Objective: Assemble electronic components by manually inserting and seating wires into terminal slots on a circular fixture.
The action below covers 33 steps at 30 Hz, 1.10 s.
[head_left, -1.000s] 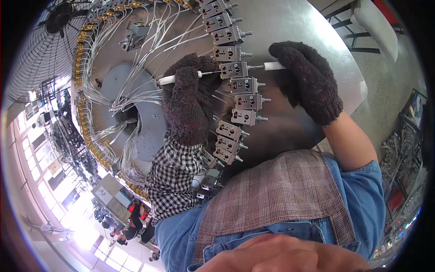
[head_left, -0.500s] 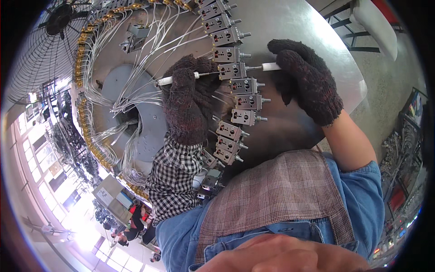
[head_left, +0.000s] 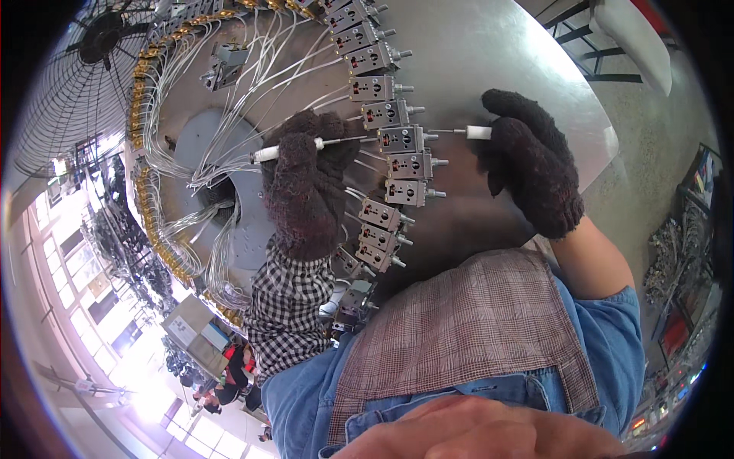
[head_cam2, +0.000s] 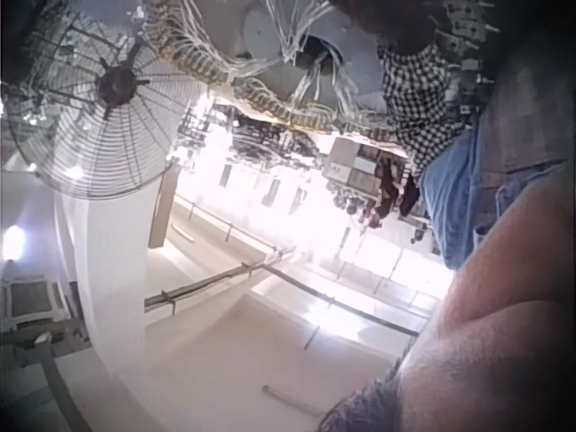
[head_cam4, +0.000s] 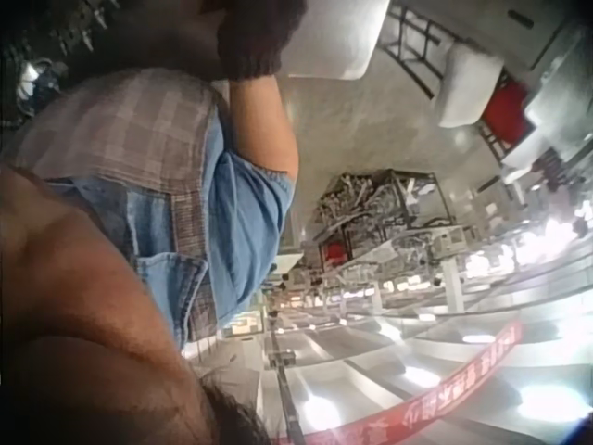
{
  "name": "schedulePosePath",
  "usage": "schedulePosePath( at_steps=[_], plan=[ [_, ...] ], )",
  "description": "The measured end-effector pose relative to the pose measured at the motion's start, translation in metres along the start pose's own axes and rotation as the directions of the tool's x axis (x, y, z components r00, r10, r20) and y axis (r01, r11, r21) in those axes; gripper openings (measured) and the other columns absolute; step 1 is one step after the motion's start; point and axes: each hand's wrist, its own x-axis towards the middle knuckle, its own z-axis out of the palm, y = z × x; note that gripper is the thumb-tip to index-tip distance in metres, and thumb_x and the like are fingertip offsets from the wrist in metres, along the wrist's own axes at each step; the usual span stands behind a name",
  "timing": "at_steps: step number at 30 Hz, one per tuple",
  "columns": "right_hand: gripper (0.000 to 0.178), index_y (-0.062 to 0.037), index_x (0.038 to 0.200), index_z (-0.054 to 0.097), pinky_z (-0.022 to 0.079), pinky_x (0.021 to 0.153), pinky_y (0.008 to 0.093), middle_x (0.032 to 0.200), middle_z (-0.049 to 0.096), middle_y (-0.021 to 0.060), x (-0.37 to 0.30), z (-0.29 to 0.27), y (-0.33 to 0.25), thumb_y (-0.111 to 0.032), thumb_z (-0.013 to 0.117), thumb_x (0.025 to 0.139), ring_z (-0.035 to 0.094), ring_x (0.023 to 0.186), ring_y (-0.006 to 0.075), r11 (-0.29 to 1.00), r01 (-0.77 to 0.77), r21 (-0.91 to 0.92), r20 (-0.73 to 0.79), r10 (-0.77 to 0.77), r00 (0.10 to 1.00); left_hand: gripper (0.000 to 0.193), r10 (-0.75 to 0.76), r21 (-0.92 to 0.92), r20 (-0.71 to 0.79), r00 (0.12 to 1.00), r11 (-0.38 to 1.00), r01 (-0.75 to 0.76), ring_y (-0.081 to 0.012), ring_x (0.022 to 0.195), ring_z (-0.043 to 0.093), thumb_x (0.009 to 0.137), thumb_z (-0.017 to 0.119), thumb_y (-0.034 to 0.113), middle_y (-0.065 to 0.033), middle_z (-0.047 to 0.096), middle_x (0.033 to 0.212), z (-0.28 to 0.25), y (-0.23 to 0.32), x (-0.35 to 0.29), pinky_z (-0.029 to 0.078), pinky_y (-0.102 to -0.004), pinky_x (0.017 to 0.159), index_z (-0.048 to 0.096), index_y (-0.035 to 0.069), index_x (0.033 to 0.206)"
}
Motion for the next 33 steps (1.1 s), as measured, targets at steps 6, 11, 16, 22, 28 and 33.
schedulePosePath(
  at_steps=[6,11,16,22,28,33],
  plan=[
    [0.044,-0.0012,0.123,0.048,0.049,0.052,0.0263,0.083,0.059,0.0118,-0.001,0.013,0.001,-0.023,0.058,0.086,0.058,0.068,0.0160,1.000,-0.015,-0.015,0.011,0.015,1.000,0.028,-0.086,0.034,0.002,0.996,0.996,0.086,-0.0292,0.096,0.062,0.093,0.049,0.023,-0.0135,0.061,0.102,0.016,0.001,-0.008,0.054,-0.0417,0.081,0.052,0.001,0.111],
    [0.043,-0.0019,0.122,0.049,0.050,0.052,0.0269,0.083,0.059,0.0113,0.001,0.018,0.004,-0.022,0.058,0.086,0.058,0.068,0.0159,1.000,-0.023,0.017,0.030,0.023,0.999,0.037,-0.159,0.041,-0.036,0.987,0.986,0.160,-0.0323,0.093,0.062,0.090,0.056,0.026,-0.0172,0.060,0.101,0.017,0.000,-0.008,0.055,-0.0467,0.078,0.046,0.000,0.114],
    [0.041,-0.0018,0.123,0.048,0.050,0.052,0.0272,0.083,0.059,0.0113,-0.001,0.017,0.007,-0.021,0.057,0.087,0.058,0.068,0.0158,1.000,-0.001,0.019,0.025,0.001,1.000,0.040,-0.150,0.062,-0.112,0.982,0.986,0.158,-0.0331,0.092,0.063,0.088,0.057,0.028,-0.0168,0.060,0.099,0.015,0.000,-0.007,0.056,-0.0470,0.077,0.047,0.000,0.115],
    [0.042,-0.0007,0.123,0.047,0.050,0.052,0.0274,0.083,0.059,0.0120,0.000,0.021,0.005,-0.021,0.056,0.087,0.058,0.067,0.0160,1.000,-0.009,0.029,0.037,0.008,0.999,0.041,-0.150,0.073,-0.068,0.986,0.985,0.155,-0.0335,0.092,0.063,0.088,0.058,0.028,-0.0172,0.060,0.099,0.010,0.000,-0.006,0.056,-0.0467,0.077,0.047,-0.001,0.115],
    [0.040,0.0002,0.121,0.049,0.051,0.058,0.0311,0.084,0.059,0.0109,0.002,0.022,0.010,-0.021,0.056,0.088,0.058,0.068,0.0171,0.999,0.047,-0.018,0.073,-0.046,0.996,0.039,-0.147,0.066,-0.095,0.985,0.986,0.153,-0.0305,0.088,0.064,0.088,0.058,0.031,-0.0167,0.061,0.096,0.023,0.003,-0.007,0.058,-0.0378,0.068,0.051,-0.002,0.109],
    [0.036,-0.0018,0.119,0.052,0.051,0.066,0.0298,0.090,0.060,0.0113,0.007,0.017,0.014,-0.021,0.055,0.088,0.061,0.076,0.0178,0.974,0.127,-0.188,0.043,-0.121,0.992,0.036,-0.193,0.043,-0.033,0.981,0.980,0.194,-0.0293,0.083,0.064,0.090,0.055,0.031,-0.0177,0.061,0.096,0.018,0.005,-0.006,0.057,-0.0358,0.065,0.052,-0.001,0.106]
  ],
)
